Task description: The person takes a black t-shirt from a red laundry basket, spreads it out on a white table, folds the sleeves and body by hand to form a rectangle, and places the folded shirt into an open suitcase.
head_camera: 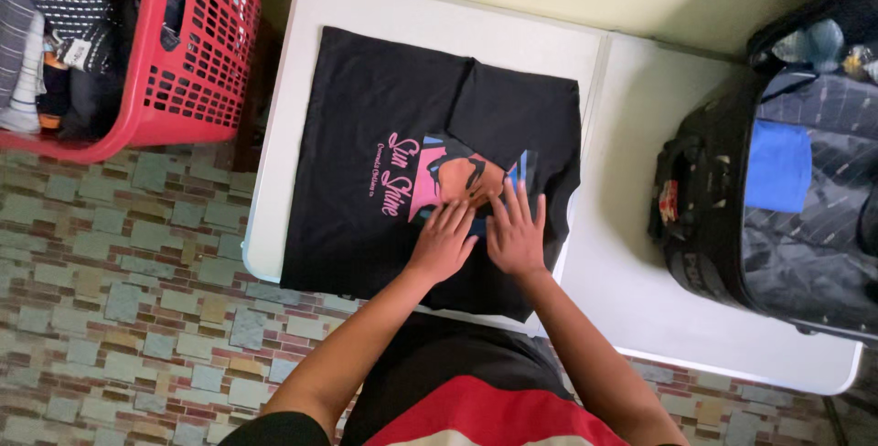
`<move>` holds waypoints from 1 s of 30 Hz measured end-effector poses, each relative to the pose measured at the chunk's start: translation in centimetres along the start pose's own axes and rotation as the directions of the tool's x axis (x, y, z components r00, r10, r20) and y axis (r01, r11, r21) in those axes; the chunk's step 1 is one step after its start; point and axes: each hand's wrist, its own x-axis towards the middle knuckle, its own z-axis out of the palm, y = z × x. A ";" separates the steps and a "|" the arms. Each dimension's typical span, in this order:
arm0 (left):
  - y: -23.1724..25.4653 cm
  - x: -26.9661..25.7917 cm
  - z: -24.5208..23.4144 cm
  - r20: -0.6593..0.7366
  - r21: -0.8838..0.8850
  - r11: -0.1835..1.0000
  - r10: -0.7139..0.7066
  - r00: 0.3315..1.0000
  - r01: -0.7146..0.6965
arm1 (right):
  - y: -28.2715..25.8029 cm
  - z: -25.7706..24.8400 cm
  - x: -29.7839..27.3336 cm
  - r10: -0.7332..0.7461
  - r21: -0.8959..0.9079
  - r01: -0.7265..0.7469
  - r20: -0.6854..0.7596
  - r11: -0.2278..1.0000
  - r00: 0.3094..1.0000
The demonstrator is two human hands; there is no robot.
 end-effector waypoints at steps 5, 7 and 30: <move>0.3 -5.0 -1.0 -0.027 0.000 1.000 -0.008 1.000 0.008 | -1.8 0.2 -6.5 0.335 0.077 -0.340 0.066 0.937 0.940; 0.5 -6.5 -1.3 -0.063 0.001 1.000 0.005 0.998 -0.005 | -1.2 0.4 -8.4 0.398 0.271 -0.389 0.024 0.881 0.917; -2.0 -12.7 10.2 0.088 -0.646 0.620 -0.519 0.850 0.445 | 2.9 4.2 -16.5 0.529 0.329 -0.565 0.200 0.757 0.825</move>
